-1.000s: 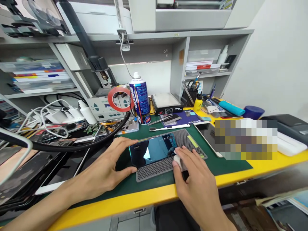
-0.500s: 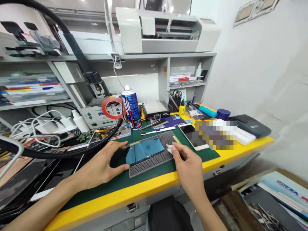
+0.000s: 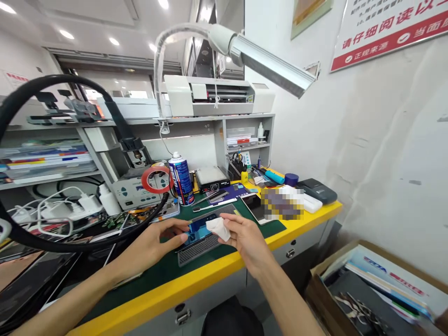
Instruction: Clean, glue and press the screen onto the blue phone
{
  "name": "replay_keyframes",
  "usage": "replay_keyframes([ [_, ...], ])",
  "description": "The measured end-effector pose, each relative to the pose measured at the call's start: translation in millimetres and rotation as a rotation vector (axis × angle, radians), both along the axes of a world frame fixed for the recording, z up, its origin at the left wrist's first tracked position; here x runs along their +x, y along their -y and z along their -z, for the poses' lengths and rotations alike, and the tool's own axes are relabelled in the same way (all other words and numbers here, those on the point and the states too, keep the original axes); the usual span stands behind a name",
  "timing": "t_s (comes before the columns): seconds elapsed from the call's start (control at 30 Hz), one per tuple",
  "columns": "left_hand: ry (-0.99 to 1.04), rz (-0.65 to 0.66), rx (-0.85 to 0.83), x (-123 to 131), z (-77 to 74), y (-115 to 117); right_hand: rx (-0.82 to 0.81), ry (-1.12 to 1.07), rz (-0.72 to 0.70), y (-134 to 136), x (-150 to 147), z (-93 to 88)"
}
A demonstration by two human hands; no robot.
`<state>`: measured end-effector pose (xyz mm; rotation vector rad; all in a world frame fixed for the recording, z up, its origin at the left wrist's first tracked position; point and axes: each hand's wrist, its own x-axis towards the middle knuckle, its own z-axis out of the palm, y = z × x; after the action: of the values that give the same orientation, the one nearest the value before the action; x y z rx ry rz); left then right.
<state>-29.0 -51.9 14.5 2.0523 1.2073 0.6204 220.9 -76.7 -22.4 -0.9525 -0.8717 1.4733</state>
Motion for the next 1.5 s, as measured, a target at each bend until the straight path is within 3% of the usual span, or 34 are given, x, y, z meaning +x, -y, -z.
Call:
replay_keyframes([
  [0.13,0.412,0.009,-0.372,18.9,-0.2,-11.1,0.116,0.208,-0.031,-10.5,-25.6,-9.9],
  [0.3,0.592,-0.087,-0.326,14.6,10.9,-34.4,0.219,0.280,-0.076,-29.3,-45.2,-13.9],
  [0.47,0.748,-0.149,-0.242,-3.1,14.4,-51.0,0.214,0.290,-0.198,-54.6,-49.1,-14.6],
  [0.73,0.770,-0.190,-0.236,-20.6,13.4,-60.0,0.205,0.387,-0.557,-101.5,-75.4,-28.9],
  [1.07,0.672,-0.194,-0.401,-26.5,22.0,-65.4,0.138,0.295,-0.524,-122.3,-78.7,3.2],
  [1.5,0.636,-0.216,-0.248,-18.4,19.8,-58.2,0.099,0.182,-0.537,-116.1,-74.3,-2.2],
])
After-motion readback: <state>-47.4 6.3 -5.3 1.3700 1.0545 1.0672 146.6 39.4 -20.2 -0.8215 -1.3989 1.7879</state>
